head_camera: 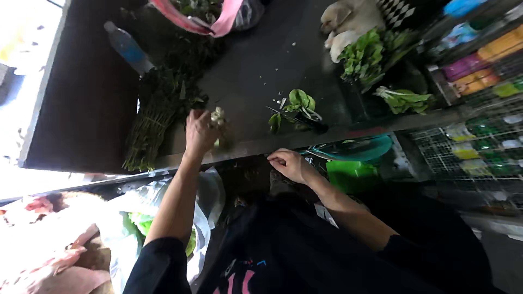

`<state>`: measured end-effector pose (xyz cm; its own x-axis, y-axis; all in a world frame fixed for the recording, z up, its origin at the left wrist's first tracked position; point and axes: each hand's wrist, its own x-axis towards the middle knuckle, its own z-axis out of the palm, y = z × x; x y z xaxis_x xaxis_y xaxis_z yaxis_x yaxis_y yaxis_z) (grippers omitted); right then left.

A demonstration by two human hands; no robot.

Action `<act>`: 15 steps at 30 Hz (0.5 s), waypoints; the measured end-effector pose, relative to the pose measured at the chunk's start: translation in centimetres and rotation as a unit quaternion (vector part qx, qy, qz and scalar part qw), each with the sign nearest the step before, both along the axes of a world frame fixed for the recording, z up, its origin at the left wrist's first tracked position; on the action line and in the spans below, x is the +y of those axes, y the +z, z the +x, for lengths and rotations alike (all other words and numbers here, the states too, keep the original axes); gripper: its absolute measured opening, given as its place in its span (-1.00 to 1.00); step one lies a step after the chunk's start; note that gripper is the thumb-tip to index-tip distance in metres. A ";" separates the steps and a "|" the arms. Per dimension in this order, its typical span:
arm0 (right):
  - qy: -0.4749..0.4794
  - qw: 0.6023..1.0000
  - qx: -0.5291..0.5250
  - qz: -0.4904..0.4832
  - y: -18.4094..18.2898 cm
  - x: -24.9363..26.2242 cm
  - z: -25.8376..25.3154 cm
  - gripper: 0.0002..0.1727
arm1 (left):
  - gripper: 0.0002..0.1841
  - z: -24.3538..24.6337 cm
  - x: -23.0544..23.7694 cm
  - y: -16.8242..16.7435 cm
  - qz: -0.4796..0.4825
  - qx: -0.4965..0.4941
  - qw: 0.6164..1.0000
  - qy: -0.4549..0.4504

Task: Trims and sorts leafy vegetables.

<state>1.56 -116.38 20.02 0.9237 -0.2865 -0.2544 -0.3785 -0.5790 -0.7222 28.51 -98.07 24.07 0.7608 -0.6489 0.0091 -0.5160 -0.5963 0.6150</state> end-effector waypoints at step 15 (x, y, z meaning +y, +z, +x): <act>-0.057 0.991 0.106 0.055 -4.9 -20.1 -10.4 -0.62 | -0.37 -2.2 -6.5 -13.4 0.089 0.090 0.974 0.188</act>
